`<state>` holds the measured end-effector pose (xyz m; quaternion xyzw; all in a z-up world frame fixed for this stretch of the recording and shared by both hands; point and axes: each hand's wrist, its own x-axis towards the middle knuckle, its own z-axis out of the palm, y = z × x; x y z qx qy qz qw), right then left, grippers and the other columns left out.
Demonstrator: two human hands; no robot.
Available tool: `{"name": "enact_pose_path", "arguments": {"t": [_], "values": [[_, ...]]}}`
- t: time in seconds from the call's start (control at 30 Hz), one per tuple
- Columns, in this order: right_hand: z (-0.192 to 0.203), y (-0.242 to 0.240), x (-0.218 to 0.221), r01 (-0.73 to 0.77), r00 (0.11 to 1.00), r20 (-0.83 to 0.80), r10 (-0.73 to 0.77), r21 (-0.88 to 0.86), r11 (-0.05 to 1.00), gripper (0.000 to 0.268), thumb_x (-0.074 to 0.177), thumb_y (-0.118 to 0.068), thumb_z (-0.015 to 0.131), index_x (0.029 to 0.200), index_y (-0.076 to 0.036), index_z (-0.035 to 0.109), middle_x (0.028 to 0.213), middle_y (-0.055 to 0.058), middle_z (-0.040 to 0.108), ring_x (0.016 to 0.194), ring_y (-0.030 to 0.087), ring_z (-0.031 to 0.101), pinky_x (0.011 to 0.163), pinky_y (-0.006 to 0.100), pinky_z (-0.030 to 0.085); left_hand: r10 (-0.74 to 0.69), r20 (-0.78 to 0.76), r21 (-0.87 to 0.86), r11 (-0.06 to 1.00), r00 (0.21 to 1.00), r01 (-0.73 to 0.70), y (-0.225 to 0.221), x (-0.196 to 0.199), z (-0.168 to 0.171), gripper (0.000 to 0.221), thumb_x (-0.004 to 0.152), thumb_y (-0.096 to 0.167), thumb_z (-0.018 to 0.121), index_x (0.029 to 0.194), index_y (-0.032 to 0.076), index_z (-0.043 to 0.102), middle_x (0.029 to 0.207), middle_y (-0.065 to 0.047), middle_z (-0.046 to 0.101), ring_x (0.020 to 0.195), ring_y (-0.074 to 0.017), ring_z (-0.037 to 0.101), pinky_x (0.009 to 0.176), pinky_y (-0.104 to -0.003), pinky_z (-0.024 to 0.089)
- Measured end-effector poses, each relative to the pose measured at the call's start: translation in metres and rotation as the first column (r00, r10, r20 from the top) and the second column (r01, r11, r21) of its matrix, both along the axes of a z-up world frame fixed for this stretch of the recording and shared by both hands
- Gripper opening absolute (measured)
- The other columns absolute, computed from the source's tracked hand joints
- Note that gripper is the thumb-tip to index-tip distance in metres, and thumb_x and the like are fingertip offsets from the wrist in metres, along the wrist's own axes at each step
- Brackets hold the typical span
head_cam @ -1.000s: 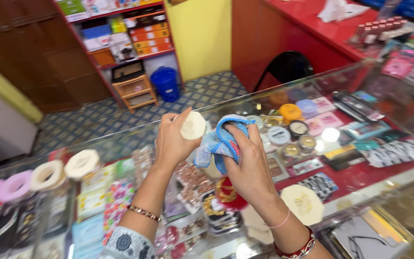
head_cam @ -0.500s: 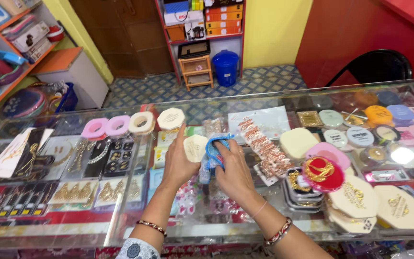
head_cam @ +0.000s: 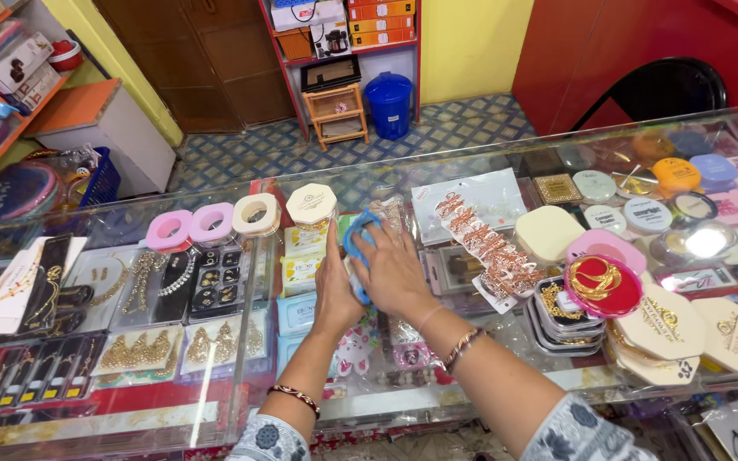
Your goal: The person wipes the glass surface of a display counter with a blue cloth. They pick up small cosmetic containers, wipe them individually, and place them back on the counter. The person also wipes the glass surface between items.
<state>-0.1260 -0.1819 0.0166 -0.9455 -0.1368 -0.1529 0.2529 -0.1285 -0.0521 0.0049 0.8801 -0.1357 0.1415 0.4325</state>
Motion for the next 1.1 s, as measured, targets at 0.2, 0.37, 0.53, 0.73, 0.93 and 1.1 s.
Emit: {"name": "enact_pose_path", "arguments": {"t": [0.2, 0.37, 0.53, 0.73, 0.93, 1.1], "values": [[0.001, 0.006, 0.020, 0.080, 0.996, -0.029, -0.084, -0.101, 0.992, 0.041, 0.099, -0.029, 0.054, 0.132, -0.007, 0.065, 0.141, 0.019, 0.055, 0.146, 0.040, 0.037, 0.121, 0.054, 0.026, 0.048, -0.085, -0.050, 0.997, 0.995, -0.052, -0.005, -0.002, 0.005, 0.131, 0.058, 0.003, 0.086, 0.160, 0.009, 0.004, 0.128, -0.023, 0.064, 0.121, -0.0416, 0.061, 0.102, -0.046, 0.048], [0.000, 0.006, -0.013, -0.126, 0.990, 0.070, 0.126, -0.005, 0.992, 0.043, 0.098, -0.028, 0.054, 0.133, -0.004, 0.063, 0.146, 0.019, 0.054, 0.145, 0.041, 0.035, 0.118, 0.056, 0.024, -0.030, 0.240, -0.061, 0.997, 0.970, 0.045, 0.000, -0.005, 0.008, 0.119, 0.070, 0.002, 0.080, 0.162, 0.008, 0.005, 0.139, -0.034, 0.055, 0.126, -0.0509, 0.055, 0.102, -0.051, 0.045], [0.006, -0.005, -0.023, -0.126, 0.992, -0.004, 0.126, -0.009, 0.992, 0.047, 0.098, -0.032, 0.054, 0.137, -0.006, 0.060, 0.147, 0.018, 0.052, 0.142, 0.040, 0.035, 0.116, 0.058, 0.022, 0.029, 0.017, -0.057, 0.998, 0.999, -0.028, -0.001, -0.004, 0.005, 0.113, 0.076, 0.005, 0.074, 0.164, 0.012, 0.004, 0.131, -0.028, 0.063, 0.121, -0.0464, 0.060, 0.100, -0.050, 0.048], [0.011, -0.006, 0.013, 0.070, 0.978, -0.196, -0.074, -0.029, 0.997, 0.046, 0.099, -0.042, 0.052, 0.132, -0.011, 0.063, 0.132, 0.018, 0.059, 0.125, 0.037, 0.053, 0.109, 0.051, 0.038, 0.085, -0.080, -0.065, 0.994, 0.993, -0.090, -0.008, -0.002, 0.008, 0.126, 0.065, 0.005, 0.082, 0.163, 0.011, 0.004, 0.120, -0.021, 0.068, 0.112, -0.0398, 0.066, 0.095, -0.046, 0.052], [0.014, -0.012, 0.015, 0.173, 0.967, -0.187, -0.173, -0.013, 0.985, 0.048, 0.100, -0.043, 0.054, 0.129, -0.007, 0.062, 0.129, 0.021, 0.059, 0.125, 0.037, 0.053, 0.106, 0.051, 0.038, 0.066, -0.045, -0.069, 0.995, 0.997, -0.069, -0.009, -0.008, 0.016, 0.135, 0.054, 0.003, 0.089, 0.158, 0.008, 0.005, 0.119, -0.020, 0.068, 0.110, -0.0395, 0.066, 0.095, -0.045, 0.051], [0.004, -0.002, -0.038, 0.166, 0.981, 0.140, -0.131, -0.273, 0.948, 0.056, 0.097, -0.037, 0.053, 0.137, 0.003, 0.053, 0.143, 0.024, 0.050, 0.140, 0.043, 0.037, 0.114, 0.057, 0.023, 0.101, 0.043, 0.044, 0.994, 0.994, -0.102, -0.004, -0.002, -0.005, 0.125, 0.064, -0.010, 0.074, 0.167, 0.007, 0.006, 0.128, -0.022, 0.066, 0.117, -0.0422, 0.063, 0.099, -0.048, 0.049]]}}
